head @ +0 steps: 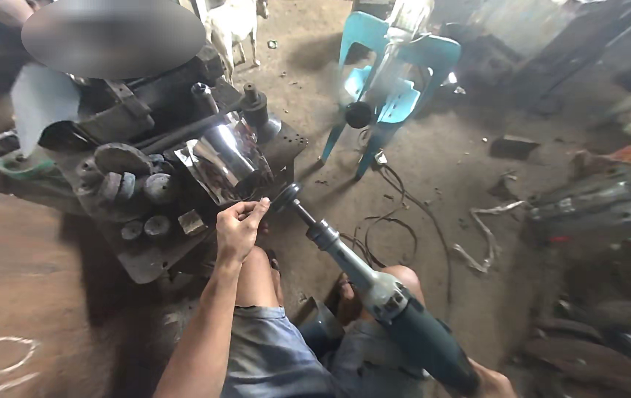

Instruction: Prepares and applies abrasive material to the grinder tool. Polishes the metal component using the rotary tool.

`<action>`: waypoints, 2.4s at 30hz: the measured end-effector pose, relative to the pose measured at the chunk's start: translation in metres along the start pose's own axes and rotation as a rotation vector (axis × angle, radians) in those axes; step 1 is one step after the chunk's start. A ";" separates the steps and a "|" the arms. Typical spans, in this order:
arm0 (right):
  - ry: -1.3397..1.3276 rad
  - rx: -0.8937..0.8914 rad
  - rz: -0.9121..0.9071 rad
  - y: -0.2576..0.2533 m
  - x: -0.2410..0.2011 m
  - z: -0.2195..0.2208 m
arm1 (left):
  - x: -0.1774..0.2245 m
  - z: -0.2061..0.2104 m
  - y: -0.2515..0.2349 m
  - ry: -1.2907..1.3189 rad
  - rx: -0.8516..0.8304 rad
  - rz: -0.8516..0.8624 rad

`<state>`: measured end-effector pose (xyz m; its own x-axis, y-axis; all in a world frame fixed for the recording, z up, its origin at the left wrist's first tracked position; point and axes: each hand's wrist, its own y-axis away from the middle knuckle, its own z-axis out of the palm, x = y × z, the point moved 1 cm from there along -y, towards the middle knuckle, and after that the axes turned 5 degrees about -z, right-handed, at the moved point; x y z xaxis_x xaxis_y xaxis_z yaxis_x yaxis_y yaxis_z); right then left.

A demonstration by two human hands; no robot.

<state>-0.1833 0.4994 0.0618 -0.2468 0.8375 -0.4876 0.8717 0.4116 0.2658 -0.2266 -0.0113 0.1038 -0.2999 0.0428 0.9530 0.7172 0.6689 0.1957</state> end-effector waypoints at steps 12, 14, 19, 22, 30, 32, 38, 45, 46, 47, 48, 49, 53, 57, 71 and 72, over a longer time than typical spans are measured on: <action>0.004 -0.006 -0.002 0.000 0.004 0.000 | 0.005 -0.001 -0.001 -0.018 0.018 -0.015; -0.003 0.001 -0.014 0.001 0.003 0.000 | 0.006 -0.001 0.000 -0.029 0.017 -0.014; 0.012 0.001 0.003 0.001 0.001 0.000 | 0.008 0.001 0.001 -0.036 0.020 -0.022; 0.004 0.005 0.001 0.001 0.001 0.000 | 0.009 0.002 0.001 -0.037 0.013 -0.016; 0.007 0.014 -0.006 0.001 0.000 -0.001 | 0.009 0.001 -0.002 -0.064 0.009 -0.005; 0.008 0.015 -0.004 0.001 0.001 0.000 | 0.009 0.001 -0.002 -0.069 0.008 -0.006; 0.005 0.012 -0.004 0.002 0.000 -0.001 | 0.010 0.000 -0.002 -0.080 0.003 -0.007; 0.003 0.009 0.004 0.002 0.000 0.000 | 0.009 -0.001 -0.002 -0.087 0.008 -0.023; 0.004 0.003 0.005 0.002 0.000 -0.001 | 0.009 -0.001 -0.002 -0.089 0.012 -0.023; 0.004 0.001 0.006 0.001 0.000 -0.001 | 0.009 -0.001 -0.002 -0.090 0.017 -0.022; 0.006 0.002 0.004 0.002 0.000 -0.001 | 0.009 0.000 -0.002 -0.087 0.017 -0.018; 0.008 0.003 0.001 0.002 0.000 -0.001 | 0.009 0.000 -0.002 -0.082 0.016 -0.016; -0.002 0.013 -0.002 0.002 0.001 -0.001 | 0.008 0.004 0.001 -0.077 0.019 -0.010; 0.000 0.003 0.000 0.002 0.001 -0.002 | 0.008 0.007 0.003 -0.062 0.018 0.001; 0.014 0.031 -0.028 0.003 0.000 0.000 | 0.009 0.013 0.008 -0.030 0.013 -0.017; 0.012 0.027 -0.021 0.003 -0.001 -0.001 | 0.009 0.014 0.008 -0.032 0.013 -0.018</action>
<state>-0.1811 0.5000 0.0634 -0.2704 0.8331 -0.4825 0.8772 0.4197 0.2332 -0.2320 0.0047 0.1110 -0.3326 0.0539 0.9415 0.7030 0.6797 0.2094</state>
